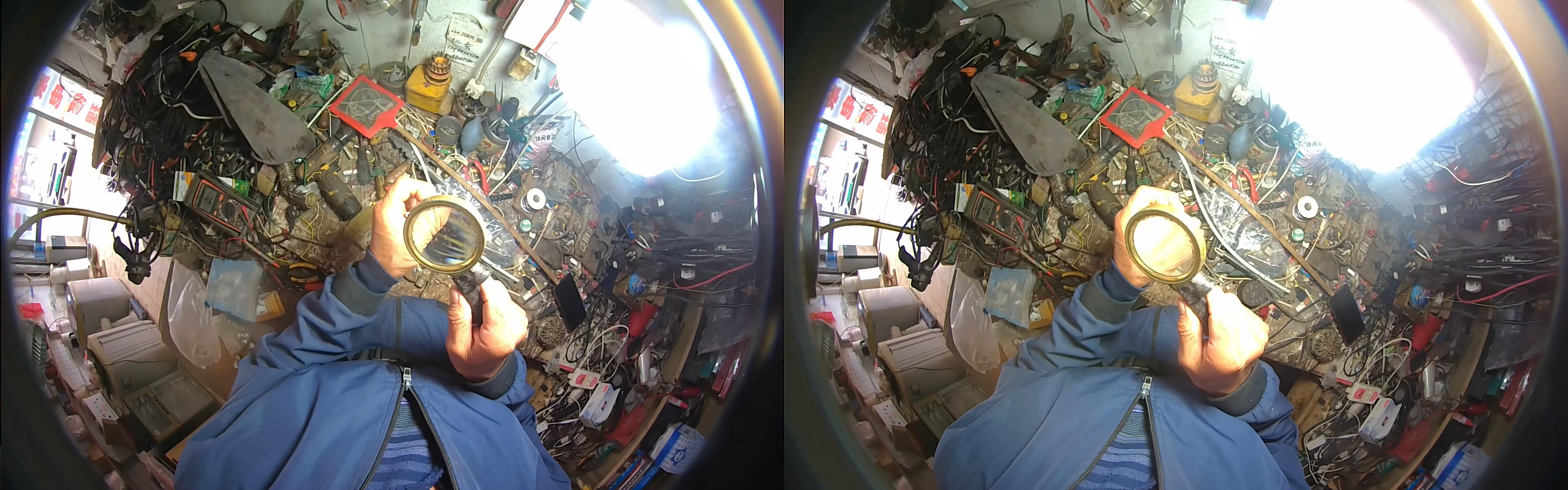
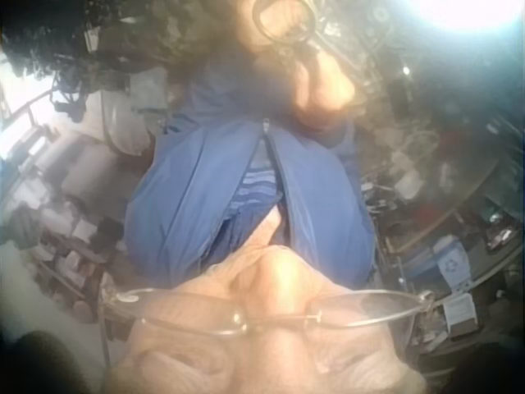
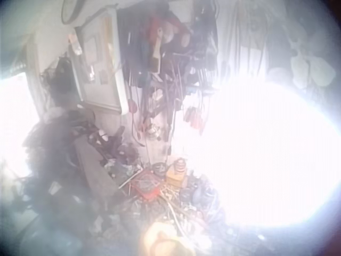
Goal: The person handles small metallic electronic components on a cluttered workbench, repeatedly picking them up, turning them over, and placing them back down. The person also briefly uses a magnifying glass to view the components before continuing to sort them by hand.
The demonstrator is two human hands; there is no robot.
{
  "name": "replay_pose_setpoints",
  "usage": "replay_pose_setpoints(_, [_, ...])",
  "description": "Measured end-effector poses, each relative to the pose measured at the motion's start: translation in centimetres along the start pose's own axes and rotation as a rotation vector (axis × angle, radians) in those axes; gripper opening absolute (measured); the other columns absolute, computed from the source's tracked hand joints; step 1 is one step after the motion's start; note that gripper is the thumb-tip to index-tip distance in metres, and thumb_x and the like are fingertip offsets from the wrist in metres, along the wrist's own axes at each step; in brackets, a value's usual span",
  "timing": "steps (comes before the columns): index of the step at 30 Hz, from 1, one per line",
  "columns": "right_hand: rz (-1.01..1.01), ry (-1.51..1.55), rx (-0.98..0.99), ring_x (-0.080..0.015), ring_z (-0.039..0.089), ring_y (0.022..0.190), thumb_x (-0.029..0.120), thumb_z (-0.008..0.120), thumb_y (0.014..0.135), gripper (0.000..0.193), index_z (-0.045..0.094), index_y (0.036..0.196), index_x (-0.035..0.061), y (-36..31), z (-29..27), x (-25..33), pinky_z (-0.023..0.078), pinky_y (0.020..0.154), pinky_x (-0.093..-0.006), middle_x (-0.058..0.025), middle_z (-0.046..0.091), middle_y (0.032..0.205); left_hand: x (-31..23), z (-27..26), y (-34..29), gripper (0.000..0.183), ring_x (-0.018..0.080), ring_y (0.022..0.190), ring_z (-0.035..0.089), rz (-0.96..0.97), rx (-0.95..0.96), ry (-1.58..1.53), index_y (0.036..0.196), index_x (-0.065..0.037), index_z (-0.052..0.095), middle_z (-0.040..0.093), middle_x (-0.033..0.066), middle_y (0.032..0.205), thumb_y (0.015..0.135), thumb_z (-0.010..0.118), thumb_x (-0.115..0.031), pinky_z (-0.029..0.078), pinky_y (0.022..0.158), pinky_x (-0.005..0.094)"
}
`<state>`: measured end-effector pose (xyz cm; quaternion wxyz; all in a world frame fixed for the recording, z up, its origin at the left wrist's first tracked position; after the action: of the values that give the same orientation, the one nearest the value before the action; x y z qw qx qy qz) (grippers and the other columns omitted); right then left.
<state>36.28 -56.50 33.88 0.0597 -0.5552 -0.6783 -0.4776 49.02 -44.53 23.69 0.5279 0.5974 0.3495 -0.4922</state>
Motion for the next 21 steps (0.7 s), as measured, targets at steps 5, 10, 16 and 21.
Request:
replay_pose_setpoints(5, [0.000,-0.001,0.003,-0.0308,0.060,0.057,0.002,0.079,0.077,0.035,0.062,0.105,-0.0111,0.0,0.0,-0.1,0.048,0.053,-0.0361,-0.0175,0.061,0.072,-0.4,0.3,0.1,0.025,0.0052,0.074,0.053,-0.009,-0.079,-0.065,0.096,-0.007,0.056,0.059,-0.0027,0.083,0.086,0.078,-0.005,0.047,0.065,0.0240])
replay_pose_setpoints(10, [0.011,-0.007,0.003,-0.0311,0.060,0.057,0.002,0.078,0.078,0.035,0.062,0.106,-0.0112,-0.1,0.0,-0.1,0.049,0.054,-0.0363,-0.0177,0.061,0.073,0.2,0.3,0.0,0.024,0.0049,0.073,0.053,-0.031,-0.090,-0.094,0.095,-0.007,0.056,0.059,-0.0028,0.082,0.086,0.078,-0.005,0.047,0.064,0.0238])
replay_pose_setpoints(16, [0.013,-0.017,0.004,-0.0313,0.061,0.057,0.003,0.077,0.079,0.033,0.062,0.105,-0.0114,-0.3,0.0,-0.3,0.049,0.054,-0.0362,-0.0180,0.061,0.073,-1.6,0.4,0.3,0.022,0.0044,0.071,0.052,0.032,-0.091,-0.001,0.095,-0.007,0.056,0.058,-0.0033,0.079,0.088,0.077,-0.004,0.046,0.063,0.0233])
replay_pose_setpoints(21, [0.055,0.016,0.001,-0.0313,0.064,0.060,0.001,0.075,0.080,0.029,0.064,0.105,-0.0094,-0.1,0.4,-1.2,0.051,0.057,-0.0358,-0.0182,0.065,0.077,0.7,-0.8,-0.6,0.044,0.0109,0.086,0.065,-0.068,-0.036,0.099,0.103,-0.002,0.059,0.069,0.0057,0.093,0.074,0.089,-0.018,0.054,0.080,0.0296])
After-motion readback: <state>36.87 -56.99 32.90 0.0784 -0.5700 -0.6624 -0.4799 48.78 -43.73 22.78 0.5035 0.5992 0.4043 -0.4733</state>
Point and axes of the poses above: each hand's wrist, its own y-axis towards the middle knuckle, its own z-axis out of the palm, x = y × z, the point moved 8 cm from there along y, towards the middle knuckle
